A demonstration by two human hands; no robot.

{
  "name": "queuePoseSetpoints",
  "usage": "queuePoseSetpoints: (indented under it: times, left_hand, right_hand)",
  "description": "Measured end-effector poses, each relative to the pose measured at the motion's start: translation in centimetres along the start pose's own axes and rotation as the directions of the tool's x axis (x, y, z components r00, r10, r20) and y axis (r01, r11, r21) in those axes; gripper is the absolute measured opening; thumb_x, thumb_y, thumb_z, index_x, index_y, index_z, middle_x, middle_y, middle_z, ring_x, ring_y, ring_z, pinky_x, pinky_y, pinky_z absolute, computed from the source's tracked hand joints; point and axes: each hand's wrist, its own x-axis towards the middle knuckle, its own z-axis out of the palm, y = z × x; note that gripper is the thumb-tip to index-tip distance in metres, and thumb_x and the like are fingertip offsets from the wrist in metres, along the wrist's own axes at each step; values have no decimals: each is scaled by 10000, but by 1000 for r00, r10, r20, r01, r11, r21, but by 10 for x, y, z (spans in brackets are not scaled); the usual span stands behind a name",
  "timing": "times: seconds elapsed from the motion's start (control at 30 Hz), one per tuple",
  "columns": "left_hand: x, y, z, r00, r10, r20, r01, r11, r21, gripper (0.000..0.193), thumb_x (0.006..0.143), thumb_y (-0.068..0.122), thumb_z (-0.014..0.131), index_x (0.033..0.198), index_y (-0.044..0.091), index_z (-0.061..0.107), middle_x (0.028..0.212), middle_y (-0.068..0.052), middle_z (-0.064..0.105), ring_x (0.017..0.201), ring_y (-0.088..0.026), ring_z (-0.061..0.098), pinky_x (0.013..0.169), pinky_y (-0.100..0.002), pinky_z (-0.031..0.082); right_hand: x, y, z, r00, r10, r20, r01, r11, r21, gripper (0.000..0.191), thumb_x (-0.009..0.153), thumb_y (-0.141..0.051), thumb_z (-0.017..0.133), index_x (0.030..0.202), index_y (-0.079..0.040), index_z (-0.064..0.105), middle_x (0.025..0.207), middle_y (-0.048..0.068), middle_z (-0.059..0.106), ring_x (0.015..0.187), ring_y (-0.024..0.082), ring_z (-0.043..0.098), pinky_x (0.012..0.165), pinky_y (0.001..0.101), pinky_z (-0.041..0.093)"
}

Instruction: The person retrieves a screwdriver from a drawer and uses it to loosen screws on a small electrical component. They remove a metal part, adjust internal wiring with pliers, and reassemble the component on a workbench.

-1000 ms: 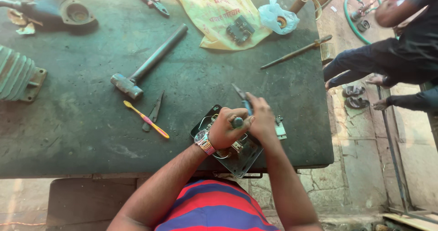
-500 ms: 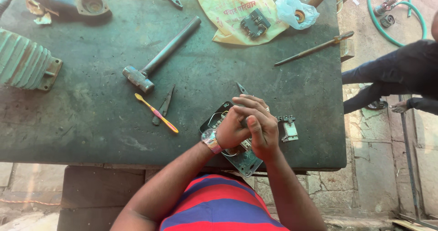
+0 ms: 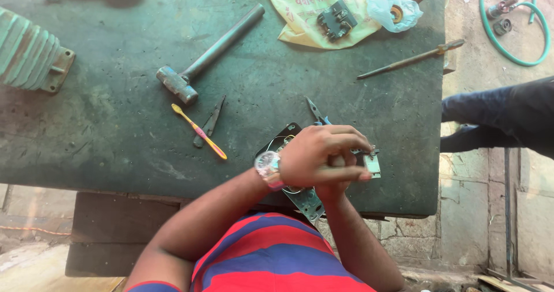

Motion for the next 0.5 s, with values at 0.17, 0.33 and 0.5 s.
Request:
queuePoseSetpoints:
  times: [0.17,0.33,0.5]
  left_hand:
    - [-6,-4,14,976,31,-214,-24,999,35,176,876,266,695,855,91,698,872,-45,666,793,-251,700,700,-363,554]
    - [-12,-10,22,936,61,-346,-46,998,50,93,782,172,683,808,86,659,805,-43,627,741,-247,674,637,-375,515]
    - [-14,-8,25,911,70,-408,-39,996,82,85,760,123,691,801,77,632,798,-47,603,743,-249,658,615,-356,513]
  right_hand:
    - [3,-3,-58,917,213,337,80,730,-679,364,1067,-365,497,1309,-95,524,1241,-19,551,1192,71,549,1005,289,467]
    - [-3,3,-47,912,236,337,-127,941,-315,253,1017,-319,554,1169,-117,567,1059,-57,574,1006,30,581,894,230,482]
    - [-6,32,61,991,-51,128,-95,420,903,65,872,-178,655,880,-113,649,854,-66,576,846,55,587,782,224,471]
